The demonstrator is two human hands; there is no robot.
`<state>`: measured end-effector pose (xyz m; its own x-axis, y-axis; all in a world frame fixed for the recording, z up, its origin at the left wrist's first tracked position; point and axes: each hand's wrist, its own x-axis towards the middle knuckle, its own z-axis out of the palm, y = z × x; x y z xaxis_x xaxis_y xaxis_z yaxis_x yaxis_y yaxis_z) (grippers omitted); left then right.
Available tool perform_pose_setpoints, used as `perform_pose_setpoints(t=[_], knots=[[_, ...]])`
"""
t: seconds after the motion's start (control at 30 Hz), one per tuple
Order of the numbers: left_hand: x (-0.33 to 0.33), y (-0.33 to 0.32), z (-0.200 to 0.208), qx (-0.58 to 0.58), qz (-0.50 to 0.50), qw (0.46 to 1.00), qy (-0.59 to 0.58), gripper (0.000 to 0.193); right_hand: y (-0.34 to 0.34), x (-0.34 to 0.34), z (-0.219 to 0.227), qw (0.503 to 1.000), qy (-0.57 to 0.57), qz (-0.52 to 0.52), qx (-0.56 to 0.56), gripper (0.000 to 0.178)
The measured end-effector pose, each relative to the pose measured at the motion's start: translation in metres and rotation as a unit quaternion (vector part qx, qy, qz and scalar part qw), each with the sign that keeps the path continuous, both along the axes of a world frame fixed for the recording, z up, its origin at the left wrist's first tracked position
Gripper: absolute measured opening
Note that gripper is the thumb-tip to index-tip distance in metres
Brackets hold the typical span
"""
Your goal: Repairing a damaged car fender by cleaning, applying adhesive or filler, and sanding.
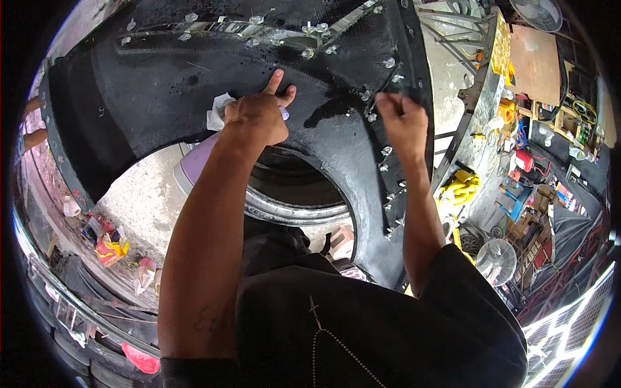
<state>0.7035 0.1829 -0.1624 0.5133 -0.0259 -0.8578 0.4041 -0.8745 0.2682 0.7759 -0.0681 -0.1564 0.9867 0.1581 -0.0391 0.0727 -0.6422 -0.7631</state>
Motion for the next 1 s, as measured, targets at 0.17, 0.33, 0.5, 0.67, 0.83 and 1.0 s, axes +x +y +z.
perform_pose_setpoints(t=[0.17,0.33,0.5,0.67,0.83,1.0], knots=[[0.003,-0.004,0.003,0.028,-0.013,0.999,0.032,0.085,0.016,0.003,0.010,0.979,0.043,0.031,-0.196,0.023],[-0.002,-0.001,0.001,0.018,-0.013,1.000,0.005,0.086,0.018,0.003,-0.007,0.967,-0.053,0.087,-0.232,0.017],[0.003,-0.001,0.005,0.011,0.002,1.000,0.026,0.090,0.021,-0.001,0.009,0.958,-0.058,0.076,-0.270,0.016],[0.001,-0.001,0.006,0.009,0.006,1.000,0.018,0.091,0.056,0.011,0.052,0.982,-0.033,0.104,-0.153,0.015],[0.005,-0.002,0.008,0.021,0.007,0.999,0.034,0.086,0.091,0.068,-0.009,0.931,-0.164,0.294,-0.143,0.018],[0.005,-0.006,0.007,0.024,0.016,0.999,0.038,0.081,0.107,0.066,-0.049,0.934,-0.177,0.282,-0.131,0.019]])
